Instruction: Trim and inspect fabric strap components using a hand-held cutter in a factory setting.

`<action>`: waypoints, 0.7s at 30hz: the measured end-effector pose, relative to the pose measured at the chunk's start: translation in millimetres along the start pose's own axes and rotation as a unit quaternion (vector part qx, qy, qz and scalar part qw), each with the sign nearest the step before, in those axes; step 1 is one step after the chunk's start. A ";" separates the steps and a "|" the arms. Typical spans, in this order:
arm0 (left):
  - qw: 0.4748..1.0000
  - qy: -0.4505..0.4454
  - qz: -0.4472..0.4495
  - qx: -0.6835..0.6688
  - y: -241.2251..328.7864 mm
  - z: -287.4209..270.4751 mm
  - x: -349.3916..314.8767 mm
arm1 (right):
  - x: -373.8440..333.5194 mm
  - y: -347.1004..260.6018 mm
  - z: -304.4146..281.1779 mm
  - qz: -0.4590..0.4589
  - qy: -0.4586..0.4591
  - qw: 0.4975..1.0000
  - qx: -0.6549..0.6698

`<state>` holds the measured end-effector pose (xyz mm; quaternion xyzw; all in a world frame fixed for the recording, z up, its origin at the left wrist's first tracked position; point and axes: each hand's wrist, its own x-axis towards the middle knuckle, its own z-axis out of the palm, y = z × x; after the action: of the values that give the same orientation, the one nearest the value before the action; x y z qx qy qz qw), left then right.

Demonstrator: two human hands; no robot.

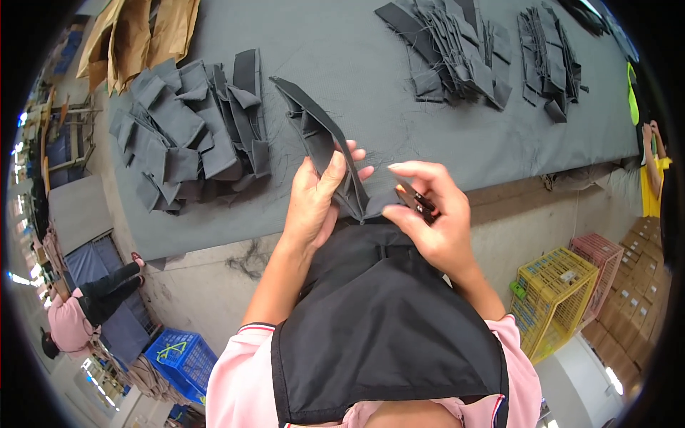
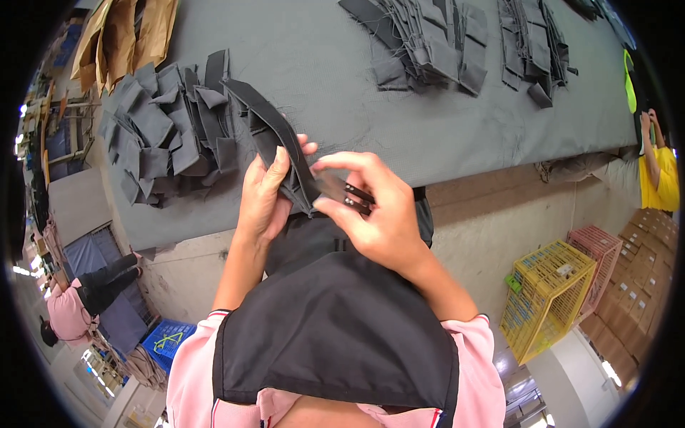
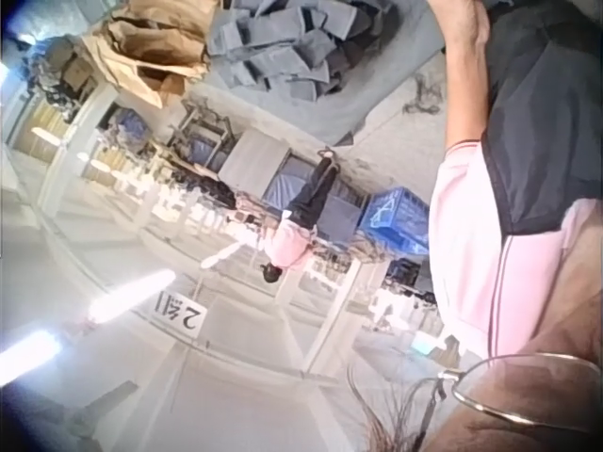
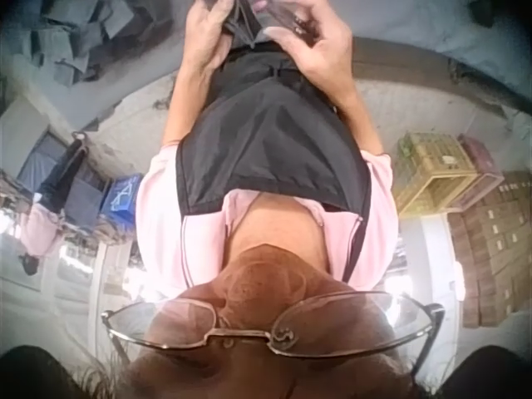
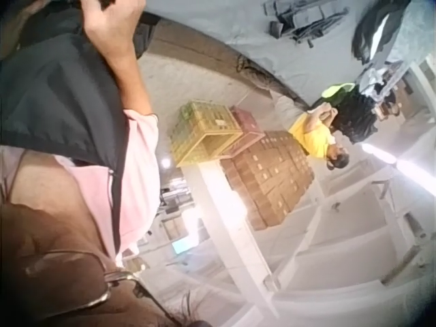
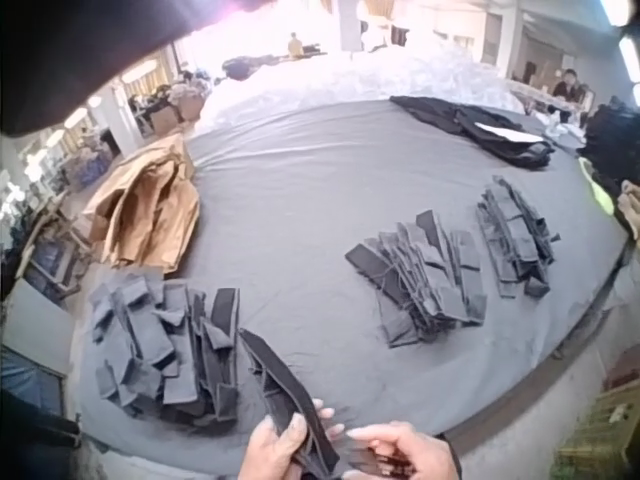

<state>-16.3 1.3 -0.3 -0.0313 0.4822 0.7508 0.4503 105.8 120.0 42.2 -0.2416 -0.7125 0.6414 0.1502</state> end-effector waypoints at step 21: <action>0.989 -0.087 0.039 -0.117 12.8 5.1 8.6 | -7.5 21.3 7.2 -0.201 -0.008 0.953 -0.226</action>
<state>-28.4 9.1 7.2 0.0006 0.3512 0.8191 0.4537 111.6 111.2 20.9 -0.1163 -0.8739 0.4218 0.2119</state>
